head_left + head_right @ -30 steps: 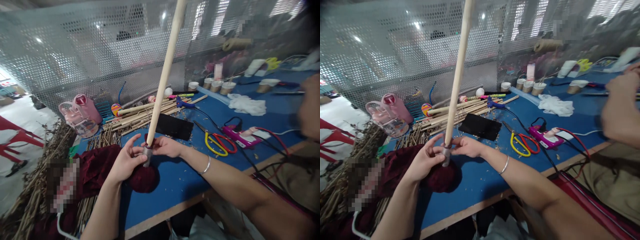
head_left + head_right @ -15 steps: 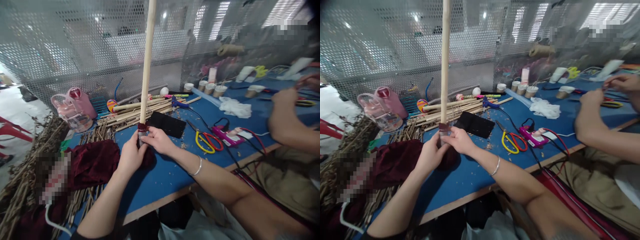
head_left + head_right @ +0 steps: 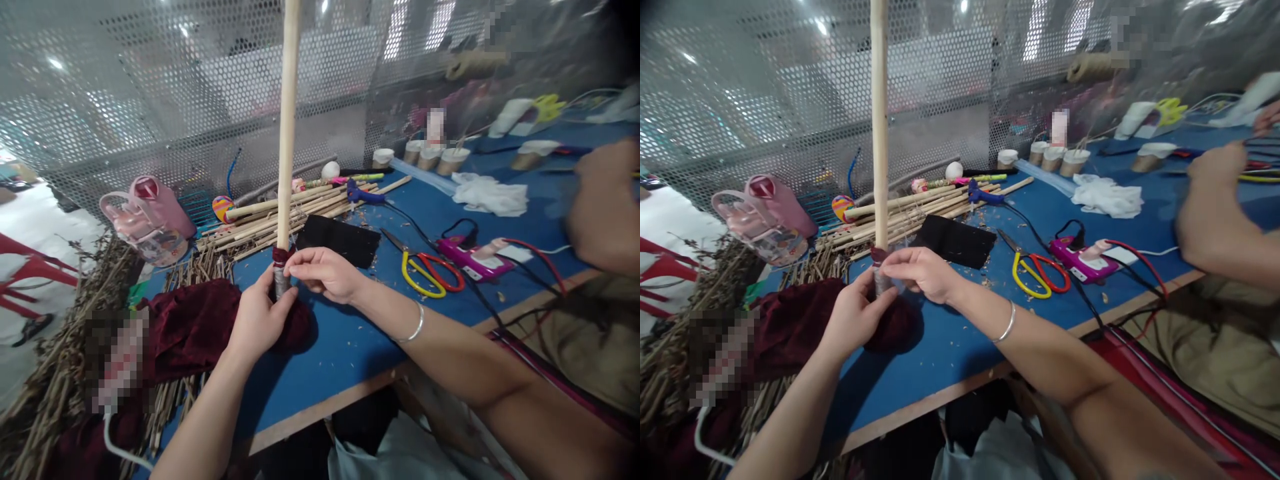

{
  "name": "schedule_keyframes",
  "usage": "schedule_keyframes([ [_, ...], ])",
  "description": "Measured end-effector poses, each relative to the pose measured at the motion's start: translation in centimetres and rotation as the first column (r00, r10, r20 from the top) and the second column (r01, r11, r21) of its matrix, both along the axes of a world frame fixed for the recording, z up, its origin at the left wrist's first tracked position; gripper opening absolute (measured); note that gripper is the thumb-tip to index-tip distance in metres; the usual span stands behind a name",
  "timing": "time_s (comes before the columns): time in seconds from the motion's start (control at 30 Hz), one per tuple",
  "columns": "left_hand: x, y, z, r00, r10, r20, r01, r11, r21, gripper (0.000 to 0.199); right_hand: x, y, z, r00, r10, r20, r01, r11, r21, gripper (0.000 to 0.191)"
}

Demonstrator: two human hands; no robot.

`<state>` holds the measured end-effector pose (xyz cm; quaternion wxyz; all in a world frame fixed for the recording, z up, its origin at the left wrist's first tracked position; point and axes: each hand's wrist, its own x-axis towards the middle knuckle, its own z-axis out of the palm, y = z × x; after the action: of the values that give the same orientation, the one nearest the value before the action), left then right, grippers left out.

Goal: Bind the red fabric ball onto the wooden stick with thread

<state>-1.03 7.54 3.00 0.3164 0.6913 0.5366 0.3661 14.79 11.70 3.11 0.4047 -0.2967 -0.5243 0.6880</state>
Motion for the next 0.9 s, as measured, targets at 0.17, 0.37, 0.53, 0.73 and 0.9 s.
schedule_keyframes([
  [0.17, 0.0, 0.2, 0.0, 1.0, 0.001, 0.015, -0.001, 1.0, -0.003, 0.033, 0.2, 0.2, -0.8, 0.993, -0.062, 0.104, 0.046, 0.989, 0.141, 0.017],
  [0.37, -0.2, 0.6, -0.2, 0.995, 0.02, 0.096, -0.019, 1.0, -0.01, 0.026, -0.1, -0.2, -1.2, 0.947, -0.186, 0.261, 0.057, 0.9, 0.433, 0.02],
  [0.53, -0.2, 0.4, -0.3, 0.995, 0.008, 0.097, -0.005, 1.0, -0.027, 0.03, -0.4, -0.1, -1.1, 0.982, -0.131, 0.137, 0.086, 0.951, 0.297, 0.018],
  [0.73, -0.2, 0.3, -0.3, 0.997, 0.014, 0.078, -0.011, 0.999, -0.032, 0.028, -0.5, 0.1, -1.0, 0.998, -0.059, 0.028, 0.058, 0.997, 0.047, 0.02],
  [0.9, -0.2, 0.3, -0.3, 0.997, 0.025, 0.077, -0.022, 0.999, -0.041, 0.029, -0.4, 0.4, -1.2, 0.995, -0.086, 0.044, 0.081, 0.991, 0.111, 0.015],
])
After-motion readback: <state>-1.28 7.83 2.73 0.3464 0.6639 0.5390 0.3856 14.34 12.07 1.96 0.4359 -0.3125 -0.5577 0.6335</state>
